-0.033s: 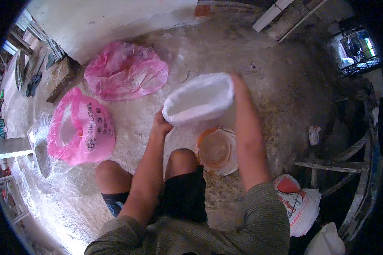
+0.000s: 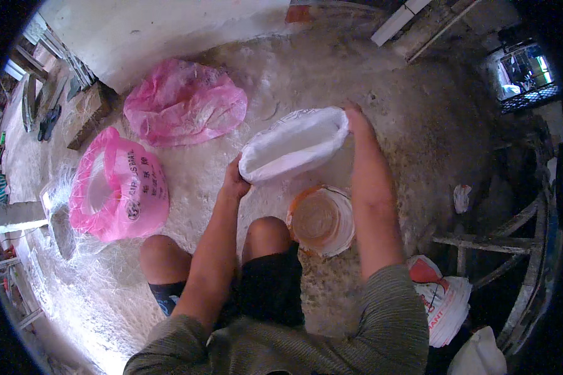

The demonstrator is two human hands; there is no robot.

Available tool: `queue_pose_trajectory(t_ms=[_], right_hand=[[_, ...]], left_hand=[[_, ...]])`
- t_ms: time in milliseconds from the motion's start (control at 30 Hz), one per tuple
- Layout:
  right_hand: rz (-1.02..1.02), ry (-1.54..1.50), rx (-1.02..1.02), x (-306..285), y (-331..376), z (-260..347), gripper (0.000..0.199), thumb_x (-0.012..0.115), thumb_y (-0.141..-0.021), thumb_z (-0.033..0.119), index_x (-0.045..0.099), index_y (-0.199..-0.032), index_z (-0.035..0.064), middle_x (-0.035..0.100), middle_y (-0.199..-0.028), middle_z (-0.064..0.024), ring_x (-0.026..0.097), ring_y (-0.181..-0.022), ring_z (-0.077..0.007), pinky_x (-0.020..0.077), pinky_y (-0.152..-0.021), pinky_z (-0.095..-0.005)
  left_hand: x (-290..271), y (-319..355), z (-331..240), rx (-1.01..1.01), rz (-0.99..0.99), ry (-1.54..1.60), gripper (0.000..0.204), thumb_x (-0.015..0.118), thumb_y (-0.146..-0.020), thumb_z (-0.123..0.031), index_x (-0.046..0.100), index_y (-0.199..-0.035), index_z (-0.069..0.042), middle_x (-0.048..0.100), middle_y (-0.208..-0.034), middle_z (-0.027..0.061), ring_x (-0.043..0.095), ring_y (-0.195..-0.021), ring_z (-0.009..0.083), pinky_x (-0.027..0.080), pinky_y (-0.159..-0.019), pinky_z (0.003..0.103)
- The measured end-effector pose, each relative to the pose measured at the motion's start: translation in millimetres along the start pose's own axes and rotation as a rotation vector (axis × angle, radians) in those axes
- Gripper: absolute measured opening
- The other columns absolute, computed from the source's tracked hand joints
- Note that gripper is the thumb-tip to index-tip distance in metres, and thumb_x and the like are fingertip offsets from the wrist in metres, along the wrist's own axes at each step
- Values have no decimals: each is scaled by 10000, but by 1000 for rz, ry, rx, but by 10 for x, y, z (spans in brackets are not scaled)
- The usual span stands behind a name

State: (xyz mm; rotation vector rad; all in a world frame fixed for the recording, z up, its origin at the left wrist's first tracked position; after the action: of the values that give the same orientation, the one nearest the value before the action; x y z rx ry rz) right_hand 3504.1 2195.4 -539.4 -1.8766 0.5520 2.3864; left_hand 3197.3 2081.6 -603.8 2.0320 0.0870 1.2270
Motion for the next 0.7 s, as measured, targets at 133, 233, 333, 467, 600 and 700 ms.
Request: queue_pose_trajectory(t_ms=[133, 233, 333, 467, 600, 700], right_hand=[[-90, -262, 288, -358, -472, -810, 770, 288, -963, 607, 562, -1237, -58, 608, -1163, -316, 590, -1109, -435, 435, -993, -514], [-869, -8, 78, -321, 335, 260, 517, 501, -940, 462, 635, -1095, -13, 614, -1096, -310, 617, -1012, -420, 451, -949, -471], [-467, -381, -420, -169, 1013, 721, 299, 611, -894, 345, 625, -956, 53, 645, -877, -207, 621, -847, -381, 451, -888, -443], [165, -14, -213, -24, 1503, 689, 358, 617, -874, 363, 633, -1007, 31, 674, -978, -199, 646, -929, -383, 469, -890, -474], [223, -158, -101, 110, 1198, 376, 455, 614, -876, 388, 594, -1167, 39, 574, -1222, -232, 544, -1159, -389, 420, -996, -479], [6, -61, -75, 354, 664, 421, 595, 583, -888, 447, 509, -1347, 76, 411, -1445, -210, 390, -1342, -372, 343, -1093, -456]], left_hand=[[496, 4, -299, 352, -281, -974, 688, 656, -835, -532, 565, -1235, 20, 635, -1190, 170, 616, -1030, 342, 507, -844, 448], [662, -43, -597, 1102, -377, -1540, 722, 707, -798, -505, 547, -1247, 37, 648, -1136, 211, 627, -995, 381, 500, -842, 463], [1071, -279, -494, 958, -120, -1738, 588, 686, -849, -431, 568, -1224, 5, 651, -1111, 231, 620, -1030, 386, 478, -900, 447], [1188, -467, -800, 1080, -144, -1576, 435, 654, -880, -354, 573, -1200, -70, 661, -1043, 229, 631, -972, 399, 492, -832, 465], [1219, -102, -725, 1270, -102, -1608, 444, 713, -829, -268, 529, -1181, -68, 590, -1064, 221, 559, -1018, 403, 482, -837, 468], [1217, 245, -513, 983, -124, -1797, 654, 791, -729, -319, 481, -1286, -171, 420, -1255, 276, 439, -1147, 463, 442, -922, 515]])
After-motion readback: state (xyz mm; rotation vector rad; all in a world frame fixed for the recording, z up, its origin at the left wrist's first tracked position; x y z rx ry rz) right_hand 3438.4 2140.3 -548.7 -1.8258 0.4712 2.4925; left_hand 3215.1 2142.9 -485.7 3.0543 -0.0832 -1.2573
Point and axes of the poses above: each hand's wrist, its own y-axis away from the middle knuckle, its own x-axis out of the palm, z = x × y, the point moved 2 cm from there along -y, towards the middle knuckle
